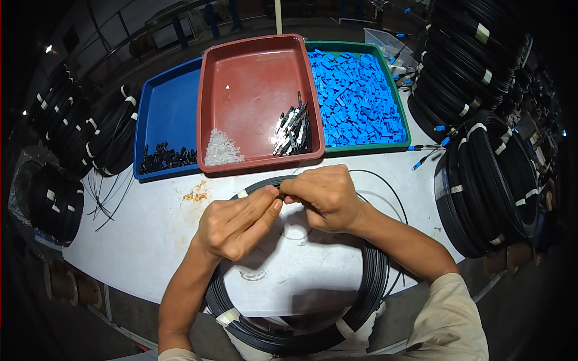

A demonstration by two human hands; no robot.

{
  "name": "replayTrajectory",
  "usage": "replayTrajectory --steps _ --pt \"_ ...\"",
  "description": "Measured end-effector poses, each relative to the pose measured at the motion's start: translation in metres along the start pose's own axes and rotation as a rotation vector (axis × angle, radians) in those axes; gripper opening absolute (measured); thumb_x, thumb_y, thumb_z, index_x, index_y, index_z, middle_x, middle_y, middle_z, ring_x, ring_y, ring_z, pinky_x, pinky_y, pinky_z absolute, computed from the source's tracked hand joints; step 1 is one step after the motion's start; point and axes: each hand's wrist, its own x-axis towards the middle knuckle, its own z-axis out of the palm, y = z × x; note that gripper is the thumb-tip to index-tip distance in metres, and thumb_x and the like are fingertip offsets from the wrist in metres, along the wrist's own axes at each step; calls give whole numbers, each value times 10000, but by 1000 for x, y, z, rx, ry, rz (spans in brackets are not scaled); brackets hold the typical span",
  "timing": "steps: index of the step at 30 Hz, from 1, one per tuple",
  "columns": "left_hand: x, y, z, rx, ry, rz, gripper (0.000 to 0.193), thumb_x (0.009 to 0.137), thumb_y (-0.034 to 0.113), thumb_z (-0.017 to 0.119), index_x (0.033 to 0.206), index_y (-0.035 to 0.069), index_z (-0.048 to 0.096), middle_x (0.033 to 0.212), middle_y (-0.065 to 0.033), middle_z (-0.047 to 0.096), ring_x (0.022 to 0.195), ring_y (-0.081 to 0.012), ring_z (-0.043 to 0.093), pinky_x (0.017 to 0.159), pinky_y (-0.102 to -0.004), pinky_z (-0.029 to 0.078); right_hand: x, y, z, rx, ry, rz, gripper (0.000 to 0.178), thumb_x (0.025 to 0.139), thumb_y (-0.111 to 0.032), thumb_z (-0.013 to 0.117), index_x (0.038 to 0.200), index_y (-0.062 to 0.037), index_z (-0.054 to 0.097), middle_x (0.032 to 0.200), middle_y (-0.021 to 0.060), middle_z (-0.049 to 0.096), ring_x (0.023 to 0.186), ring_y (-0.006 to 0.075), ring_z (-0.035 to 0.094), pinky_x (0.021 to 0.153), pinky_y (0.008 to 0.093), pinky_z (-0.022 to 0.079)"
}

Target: The person places a coiled cable onto the workbench, picks small parts from organizer trays, and assembles connector components onto the cable end by hand.

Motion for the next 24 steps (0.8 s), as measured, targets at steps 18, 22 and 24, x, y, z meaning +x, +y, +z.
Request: replayTrajectory --steps 18,22,24 --pt "-7 -2 2 -187 -144 -192 231 685 -8 763 913 -39 752 883 -186 745 713 -226 744 566 -267 587 0 -4 1 25 -48 151 131 732 -98 705 857 -62 685 716 66 666 640 236 661 521 377 469" --pt "-11 -6 4 0 -47 -41 214 689 -14 765 902 5 753 922 -124 760 709 -190 742 525 -270 575 -3 3 5 93 -51 141 160 744 -46 760 888 -22 693 723 108 681 605 274 661 533 373 498" --pt "-14 -10 6 -197 -49 -204 238 676 -9 783 912 -7 750 905 -135 766 676 -187 742 546 -265 588 -2 4 4 64 -42 107 171 741 -60 738 903 -35 689 749 97 684 638 274 663 546 374 495"
